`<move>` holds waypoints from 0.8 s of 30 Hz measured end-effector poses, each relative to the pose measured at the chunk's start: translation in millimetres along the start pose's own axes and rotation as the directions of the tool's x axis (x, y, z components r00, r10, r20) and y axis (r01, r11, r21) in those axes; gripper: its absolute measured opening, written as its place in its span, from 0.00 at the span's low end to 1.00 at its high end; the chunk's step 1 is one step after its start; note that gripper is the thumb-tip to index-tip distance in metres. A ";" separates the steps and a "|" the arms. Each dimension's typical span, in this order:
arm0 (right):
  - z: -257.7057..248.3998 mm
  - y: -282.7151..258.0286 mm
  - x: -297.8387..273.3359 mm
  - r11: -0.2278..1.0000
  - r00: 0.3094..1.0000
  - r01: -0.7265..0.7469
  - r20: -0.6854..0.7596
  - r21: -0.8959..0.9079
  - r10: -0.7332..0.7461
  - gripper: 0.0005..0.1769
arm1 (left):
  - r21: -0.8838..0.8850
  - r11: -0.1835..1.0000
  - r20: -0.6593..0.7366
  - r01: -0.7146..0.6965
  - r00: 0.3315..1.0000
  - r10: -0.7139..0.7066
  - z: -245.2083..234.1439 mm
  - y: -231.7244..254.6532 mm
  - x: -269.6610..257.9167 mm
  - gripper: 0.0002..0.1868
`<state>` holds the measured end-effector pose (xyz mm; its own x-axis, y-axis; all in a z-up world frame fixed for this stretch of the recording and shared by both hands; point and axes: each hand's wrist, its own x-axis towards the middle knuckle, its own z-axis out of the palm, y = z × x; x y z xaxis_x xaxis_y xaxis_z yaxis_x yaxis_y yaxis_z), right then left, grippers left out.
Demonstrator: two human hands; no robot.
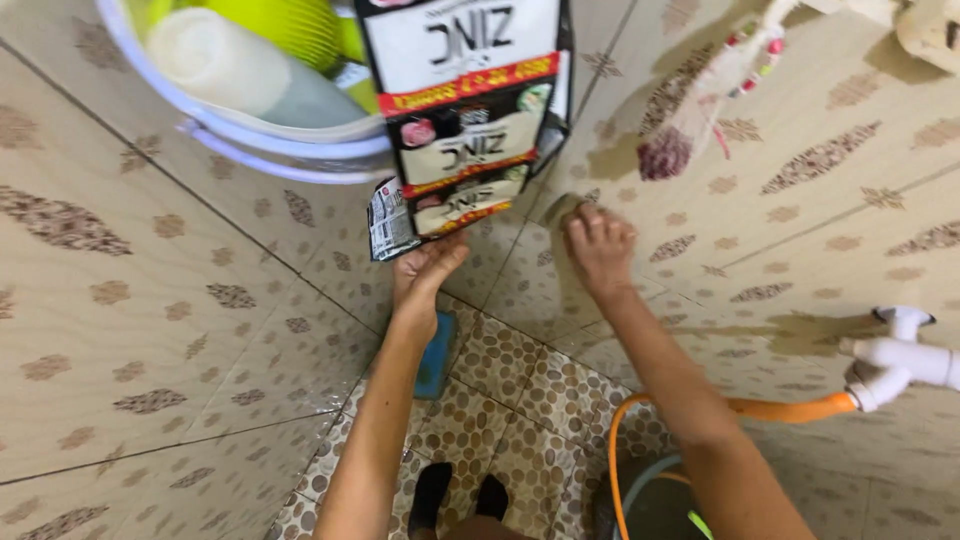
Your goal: Scrubbing and rinsing bathroom wall tiles with cleaning solution and a sponge.
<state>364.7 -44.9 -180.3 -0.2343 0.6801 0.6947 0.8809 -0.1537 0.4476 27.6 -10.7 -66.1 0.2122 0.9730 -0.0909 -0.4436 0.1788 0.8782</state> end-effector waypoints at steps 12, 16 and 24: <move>-50.6 97.9 -145.8 0.395 0.403 -0.887 0.014 -0.241 0.915 0.42 | 0.135 0.981 0.330 0.141 0.927 -0.179 45.5 -80.5 -29.2 0.34; -73.7 68.7 -69.2 -0.517 -0.273 -0.660 0.467 0.545 0.841 0.41 | 0.283 0.936 0.335 0.208 0.893 -0.299 64.3 -94.9 -51.4 0.30; -57.7 14.5 6.3 -0.981 -0.323 -0.118 0.940 -0.152 -0.107 0.36 | 0.306 0.932 0.381 0.194 0.872 -0.306 100.3 -111.0 -36.2 0.25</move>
<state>352.2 -84.3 -136.9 0.3680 0.4711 -0.8016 -0.8993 -0.0386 -0.4356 156.4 -80.5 -113.2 0.6526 0.7385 -0.1695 -0.1059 0.3104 0.9447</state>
